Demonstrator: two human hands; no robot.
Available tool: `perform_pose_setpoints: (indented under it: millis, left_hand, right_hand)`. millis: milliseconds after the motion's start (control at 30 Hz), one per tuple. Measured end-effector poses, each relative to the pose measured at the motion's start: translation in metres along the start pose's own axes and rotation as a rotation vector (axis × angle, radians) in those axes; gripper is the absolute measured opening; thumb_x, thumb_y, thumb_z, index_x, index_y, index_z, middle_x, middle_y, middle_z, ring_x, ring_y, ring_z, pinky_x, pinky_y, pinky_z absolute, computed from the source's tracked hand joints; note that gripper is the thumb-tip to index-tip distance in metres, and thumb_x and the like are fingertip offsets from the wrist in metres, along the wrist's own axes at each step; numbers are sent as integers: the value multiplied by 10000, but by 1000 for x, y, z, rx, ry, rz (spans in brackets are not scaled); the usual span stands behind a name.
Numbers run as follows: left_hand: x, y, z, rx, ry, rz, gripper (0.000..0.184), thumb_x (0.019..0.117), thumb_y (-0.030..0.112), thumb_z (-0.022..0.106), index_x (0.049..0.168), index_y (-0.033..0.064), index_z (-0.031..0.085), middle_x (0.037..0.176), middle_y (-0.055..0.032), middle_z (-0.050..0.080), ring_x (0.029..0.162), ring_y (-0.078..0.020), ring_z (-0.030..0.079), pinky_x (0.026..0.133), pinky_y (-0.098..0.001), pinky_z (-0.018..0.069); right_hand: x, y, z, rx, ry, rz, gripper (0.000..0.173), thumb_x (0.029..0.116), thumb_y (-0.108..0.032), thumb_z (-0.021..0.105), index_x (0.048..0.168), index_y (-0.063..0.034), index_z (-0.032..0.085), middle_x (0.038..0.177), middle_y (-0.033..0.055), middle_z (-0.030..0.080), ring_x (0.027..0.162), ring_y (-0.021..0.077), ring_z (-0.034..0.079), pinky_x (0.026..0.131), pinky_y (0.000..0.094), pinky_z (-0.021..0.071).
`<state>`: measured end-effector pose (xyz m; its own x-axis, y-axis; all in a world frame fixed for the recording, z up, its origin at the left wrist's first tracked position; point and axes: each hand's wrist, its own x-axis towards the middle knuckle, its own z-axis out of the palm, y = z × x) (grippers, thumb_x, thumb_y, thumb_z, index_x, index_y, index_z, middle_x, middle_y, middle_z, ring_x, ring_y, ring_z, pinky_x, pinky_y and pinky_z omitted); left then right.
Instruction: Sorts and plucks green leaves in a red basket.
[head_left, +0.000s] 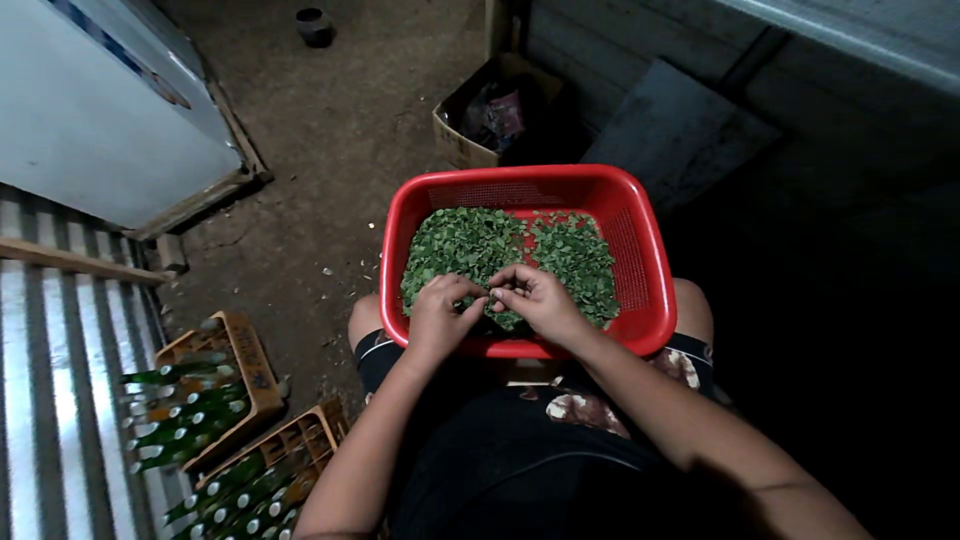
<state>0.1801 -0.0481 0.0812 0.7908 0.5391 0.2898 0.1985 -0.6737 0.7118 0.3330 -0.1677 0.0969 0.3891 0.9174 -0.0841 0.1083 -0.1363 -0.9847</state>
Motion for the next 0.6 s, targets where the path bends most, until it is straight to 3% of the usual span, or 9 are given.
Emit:
perform_pose_setpoints:
  millis: [167, 400, 600]
  left_hand:
    - [0, 4, 4, 27, 7, -9, 111, 903, 167, 721, 908, 83, 793, 942, -57, 757, 930, -209, 713, 853, -452, 561]
    - [-3, 5, 2, -74, 67, -44, 122, 899, 181, 719, 892, 82, 791, 942, -44, 756, 936, -128, 706, 865, -333, 563]
    - [-4, 12, 2, -107, 52, -111, 119, 906, 202, 725, 897, 106, 796, 959, -18, 757, 955, -103, 698, 872, -330, 554]
  right_hand:
    - [-1, 0, 1, -25, 19, -37, 148, 980, -37, 628, 1103, 41, 658, 935, 70, 687, 780, 58, 682, 762, 226, 593]
    - [-1, -1, 0, 41, 63, -21, 150, 972, -16, 637, 1112, 37, 645, 939, 61, 688, 774, 55, 689, 749, 215, 600]
    - [-3, -1, 2, 44, 87, -57, 160, 964, -12, 645, 1115, 41, 642, 946, 62, 690, 781, 54, 691, 750, 216, 603]
